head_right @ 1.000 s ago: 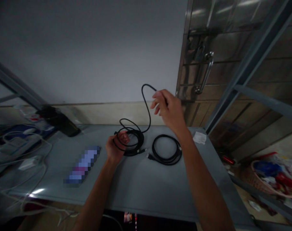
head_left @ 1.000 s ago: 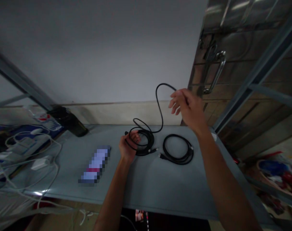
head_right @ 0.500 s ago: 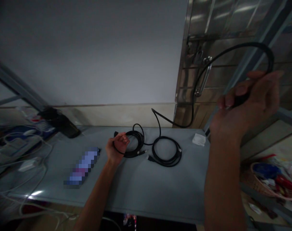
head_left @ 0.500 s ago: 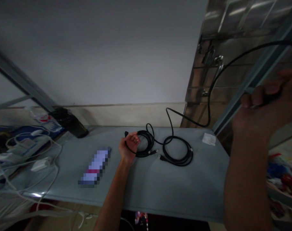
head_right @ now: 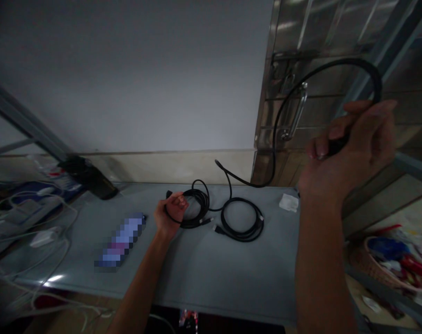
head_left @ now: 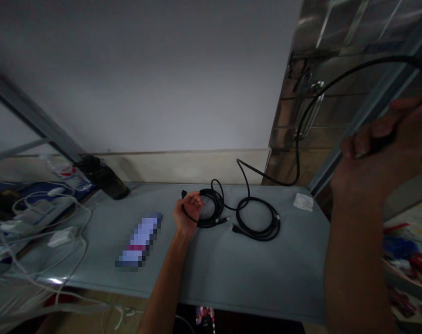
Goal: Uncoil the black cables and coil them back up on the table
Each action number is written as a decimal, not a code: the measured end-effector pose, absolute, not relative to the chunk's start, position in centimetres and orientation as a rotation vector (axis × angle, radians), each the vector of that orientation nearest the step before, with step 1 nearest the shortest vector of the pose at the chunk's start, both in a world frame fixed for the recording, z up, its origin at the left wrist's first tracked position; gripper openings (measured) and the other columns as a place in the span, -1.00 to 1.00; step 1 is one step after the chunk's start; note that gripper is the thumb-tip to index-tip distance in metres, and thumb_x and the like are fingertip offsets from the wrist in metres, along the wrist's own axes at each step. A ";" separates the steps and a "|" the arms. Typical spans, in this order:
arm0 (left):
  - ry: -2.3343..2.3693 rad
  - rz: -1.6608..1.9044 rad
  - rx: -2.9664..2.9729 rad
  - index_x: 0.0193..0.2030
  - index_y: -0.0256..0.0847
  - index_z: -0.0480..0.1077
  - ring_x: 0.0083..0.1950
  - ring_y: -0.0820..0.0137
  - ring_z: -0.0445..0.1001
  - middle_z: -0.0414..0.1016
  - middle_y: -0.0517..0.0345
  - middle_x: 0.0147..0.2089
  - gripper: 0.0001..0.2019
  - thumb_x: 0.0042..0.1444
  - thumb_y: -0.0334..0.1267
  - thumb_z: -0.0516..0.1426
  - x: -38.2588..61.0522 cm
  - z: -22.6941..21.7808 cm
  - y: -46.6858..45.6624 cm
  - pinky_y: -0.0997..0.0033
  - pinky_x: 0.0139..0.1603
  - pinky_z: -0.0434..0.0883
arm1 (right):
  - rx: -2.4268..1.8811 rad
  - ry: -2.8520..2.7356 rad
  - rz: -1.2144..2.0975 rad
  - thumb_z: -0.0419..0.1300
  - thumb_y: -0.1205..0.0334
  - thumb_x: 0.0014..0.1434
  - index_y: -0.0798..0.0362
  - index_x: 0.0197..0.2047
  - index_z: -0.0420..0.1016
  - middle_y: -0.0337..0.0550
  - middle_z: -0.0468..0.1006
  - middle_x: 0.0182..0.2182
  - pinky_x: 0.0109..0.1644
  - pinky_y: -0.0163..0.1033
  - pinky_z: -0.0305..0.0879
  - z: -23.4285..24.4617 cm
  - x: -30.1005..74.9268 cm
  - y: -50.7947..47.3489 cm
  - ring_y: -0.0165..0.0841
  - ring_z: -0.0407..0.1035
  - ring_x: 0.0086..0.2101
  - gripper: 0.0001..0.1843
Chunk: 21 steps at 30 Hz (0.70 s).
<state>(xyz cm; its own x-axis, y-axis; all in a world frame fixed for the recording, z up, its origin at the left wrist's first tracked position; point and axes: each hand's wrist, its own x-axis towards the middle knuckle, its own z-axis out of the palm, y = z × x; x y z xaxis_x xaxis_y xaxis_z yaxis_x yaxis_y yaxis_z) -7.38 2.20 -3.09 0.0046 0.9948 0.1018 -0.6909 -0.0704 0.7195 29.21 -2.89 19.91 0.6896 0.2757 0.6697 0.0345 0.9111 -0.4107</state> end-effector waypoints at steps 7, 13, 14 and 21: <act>0.546 1.520 0.714 -0.11 -0.32 0.68 -0.23 0.29 0.50 0.56 -0.04 -0.28 -0.70 0.22 -0.14 0.22 -7.4 -3.2 2.2 0.32 -0.15 0.50 | -0.361 -0.858 0.187 0.19 0.10 0.58 -0.01 -0.26 0.67 -0.37 0.28 -0.53 -0.64 -0.32 -0.14 19.4 28.0 -2.2 -0.54 0.04 -0.65 -0.63; 0.558 1.506 0.671 -0.08 -0.27 0.68 -0.17 0.25 0.60 0.66 -0.08 -0.21 -0.71 0.25 -0.18 0.18 -7.4 -3.2 2.2 0.29 -0.10 0.57 | -0.307 -0.983 0.258 0.31 0.03 0.53 0.03 -0.18 0.63 -0.39 0.32 -0.50 -0.65 -0.33 -0.11 19.0 25.0 -1.9 -0.51 0.03 -0.64 -0.72; 0.572 1.495 0.650 -0.07 -0.28 0.69 -0.13 0.24 0.63 0.69 -0.11 -0.16 -0.71 0.25 -0.19 0.18 -7.4 -3.3 2.3 0.29 -0.08 0.58 | -0.344 -1.049 0.275 0.28 0.03 0.55 0.03 -0.15 0.62 -0.37 0.34 -0.48 -0.63 -0.33 -0.04 18.8 24.3 -2.0 -0.50 0.08 -0.62 -0.72; 0.614 1.459 0.591 0.06 -0.31 0.65 0.11 0.08 0.72 0.76 -0.20 0.03 -0.64 0.35 -0.08 0.19 -7.3 -3.5 2.8 0.18 0.08 0.62 | -0.737 -2.126 0.486 0.08 0.09 0.67 0.02 -0.08 0.66 -0.11 0.63 -0.12 0.06 -0.21 0.44 12.8 16.7 -0.3 -0.33 0.52 -0.10 -0.63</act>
